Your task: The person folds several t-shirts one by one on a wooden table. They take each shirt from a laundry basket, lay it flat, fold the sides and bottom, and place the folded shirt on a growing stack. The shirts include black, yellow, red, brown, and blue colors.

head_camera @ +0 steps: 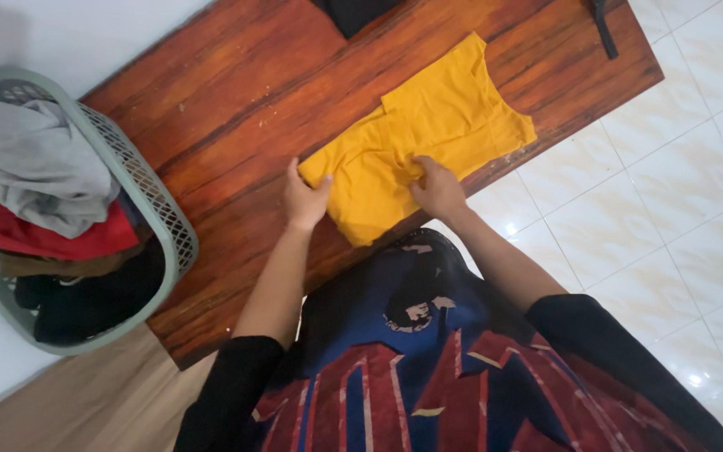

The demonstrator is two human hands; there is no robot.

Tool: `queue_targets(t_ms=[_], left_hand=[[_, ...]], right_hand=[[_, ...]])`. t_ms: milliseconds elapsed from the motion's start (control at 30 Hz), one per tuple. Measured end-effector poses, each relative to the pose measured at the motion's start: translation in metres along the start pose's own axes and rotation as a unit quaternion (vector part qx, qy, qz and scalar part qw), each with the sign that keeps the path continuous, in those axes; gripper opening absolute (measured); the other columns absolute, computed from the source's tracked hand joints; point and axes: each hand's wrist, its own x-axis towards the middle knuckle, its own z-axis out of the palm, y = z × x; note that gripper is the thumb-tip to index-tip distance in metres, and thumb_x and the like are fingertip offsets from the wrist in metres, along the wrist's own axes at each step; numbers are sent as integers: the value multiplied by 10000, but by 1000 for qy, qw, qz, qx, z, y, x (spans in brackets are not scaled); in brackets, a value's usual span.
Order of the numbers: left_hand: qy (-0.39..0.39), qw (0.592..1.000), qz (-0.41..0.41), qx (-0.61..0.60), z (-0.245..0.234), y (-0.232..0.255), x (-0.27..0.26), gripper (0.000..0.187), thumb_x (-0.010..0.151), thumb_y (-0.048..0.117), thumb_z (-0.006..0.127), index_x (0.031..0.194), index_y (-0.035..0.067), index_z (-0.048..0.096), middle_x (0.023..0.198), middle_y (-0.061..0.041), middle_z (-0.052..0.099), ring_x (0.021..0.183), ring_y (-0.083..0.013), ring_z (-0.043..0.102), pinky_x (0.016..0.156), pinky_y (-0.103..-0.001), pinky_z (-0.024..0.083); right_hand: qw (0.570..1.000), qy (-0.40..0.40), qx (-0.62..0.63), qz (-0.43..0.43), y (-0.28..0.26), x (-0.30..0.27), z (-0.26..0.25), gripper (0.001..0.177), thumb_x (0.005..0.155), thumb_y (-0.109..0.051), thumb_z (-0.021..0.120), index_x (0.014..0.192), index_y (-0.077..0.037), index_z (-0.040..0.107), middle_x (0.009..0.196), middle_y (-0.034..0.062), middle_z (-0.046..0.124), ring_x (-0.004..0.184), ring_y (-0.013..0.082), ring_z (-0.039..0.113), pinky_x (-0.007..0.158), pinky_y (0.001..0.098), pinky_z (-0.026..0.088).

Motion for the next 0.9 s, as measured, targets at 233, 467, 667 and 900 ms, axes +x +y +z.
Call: queue_targets(t_ms=[233, 467, 667, 900], left_hand=[[-16, 999, 46, 23, -2, 21, -4, 593, 937, 272, 692, 1464, 71, 508, 1372, -262, 590, 1272, -415, 569, 1076, -479, 465], [-184, 865, 379, 274, -2, 86, -30, 583, 1016, 394, 567, 1568, 246, 455, 1669, -98, 304, 1526, -281, 316, 1250, -540, 241], [-267, 841, 361, 301, -2, 87, -7, 654, 961, 482, 505, 1564, 267, 374, 1686, -84, 172, 1559, -269, 131, 1244, -544, 83], [-137, 862, 400, 280, -2, 55, 13, 498, 1013, 296, 517, 1506, 232, 547, 1672, -40, 301, 1567, -299, 252, 1275, -553, 176]], right_hand=[[944, 133, -100, -284, 4, 6, 4, 510, 873, -80, 658, 1379, -106, 597, 1417, 134, 531, 1361, 355, 492, 1136, 504, 436], [915, -99, -307, -241, -25, 16, 37, 770, 969, -566, 466, 1564, -93, 344, 1696, 114, 210, 1556, 284, 157, 1195, 644, 64], [924, -63, -328, -188, 0, 43, 10, 855, 958, -653, 422, 1621, -131, 286, 1705, 27, 169, 1567, 257, 135, 1154, 753, 5], [905, 34, -363, -220, 22, 27, -9, 803, 1001, -576, 543, 1629, -118, 342, 1742, 145, 188, 1609, 350, 155, 1210, 715, 60]])
